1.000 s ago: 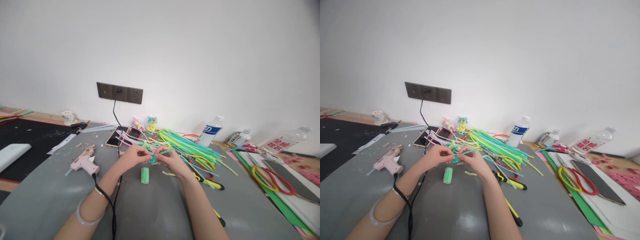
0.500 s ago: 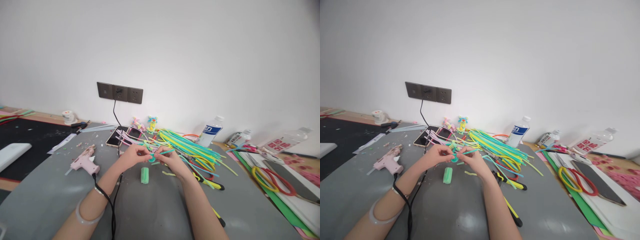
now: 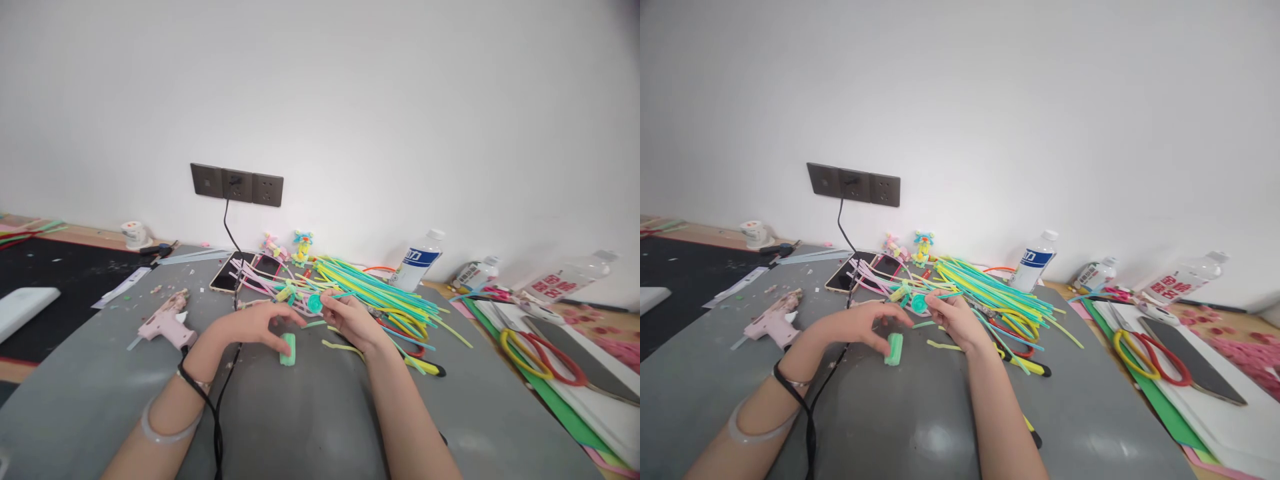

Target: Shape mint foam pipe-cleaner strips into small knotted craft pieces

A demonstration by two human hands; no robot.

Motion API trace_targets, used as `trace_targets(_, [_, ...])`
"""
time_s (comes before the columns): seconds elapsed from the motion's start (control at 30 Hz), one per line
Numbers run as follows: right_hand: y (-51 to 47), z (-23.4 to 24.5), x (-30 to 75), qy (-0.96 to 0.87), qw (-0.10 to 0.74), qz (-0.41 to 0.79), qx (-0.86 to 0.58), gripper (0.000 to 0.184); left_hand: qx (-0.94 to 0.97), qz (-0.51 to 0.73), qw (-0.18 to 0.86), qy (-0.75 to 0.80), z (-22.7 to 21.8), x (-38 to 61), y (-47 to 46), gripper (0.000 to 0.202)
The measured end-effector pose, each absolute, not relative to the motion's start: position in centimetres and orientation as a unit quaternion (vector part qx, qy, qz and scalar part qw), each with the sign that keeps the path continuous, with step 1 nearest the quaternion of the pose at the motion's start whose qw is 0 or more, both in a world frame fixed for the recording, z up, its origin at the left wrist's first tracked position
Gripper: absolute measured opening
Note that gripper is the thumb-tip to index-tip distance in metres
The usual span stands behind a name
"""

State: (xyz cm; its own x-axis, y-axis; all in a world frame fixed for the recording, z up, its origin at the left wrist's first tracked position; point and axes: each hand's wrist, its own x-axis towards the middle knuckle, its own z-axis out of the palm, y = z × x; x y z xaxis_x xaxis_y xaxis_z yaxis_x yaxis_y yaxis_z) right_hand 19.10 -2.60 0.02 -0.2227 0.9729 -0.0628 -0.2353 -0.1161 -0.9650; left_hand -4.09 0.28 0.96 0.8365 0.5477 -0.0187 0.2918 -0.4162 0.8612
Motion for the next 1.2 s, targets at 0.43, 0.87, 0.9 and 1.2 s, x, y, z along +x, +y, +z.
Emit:
trace_targets(0.43, [-2.5,0.2,18.5,-0.42,0.498,0.649,-0.392,0.04,0.846,0.166,0.416,0.29,0.2,-3.7,0.3,0.026])
trace_targets(0.87, [-2.5,0.0,17.5,-0.398,0.521,0.663,-0.362,0.041,0.733,0.352,0.489,0.315,0.3,-2.8,0.3,0.028])
trace_targets(0.9, [-2.5,-0.1,17.5,-0.393,0.529,0.661,-0.36,0.041,0.731,0.36,0.489,0.312,0.4,-2.7,0.2,0.028])
trace_targets(1.2, [-2.7,0.1,17.0,-0.387,0.527,0.666,-0.358,0.039,0.736,0.376,0.48,0.295,-0.4,-2.5,0.4,0.025])
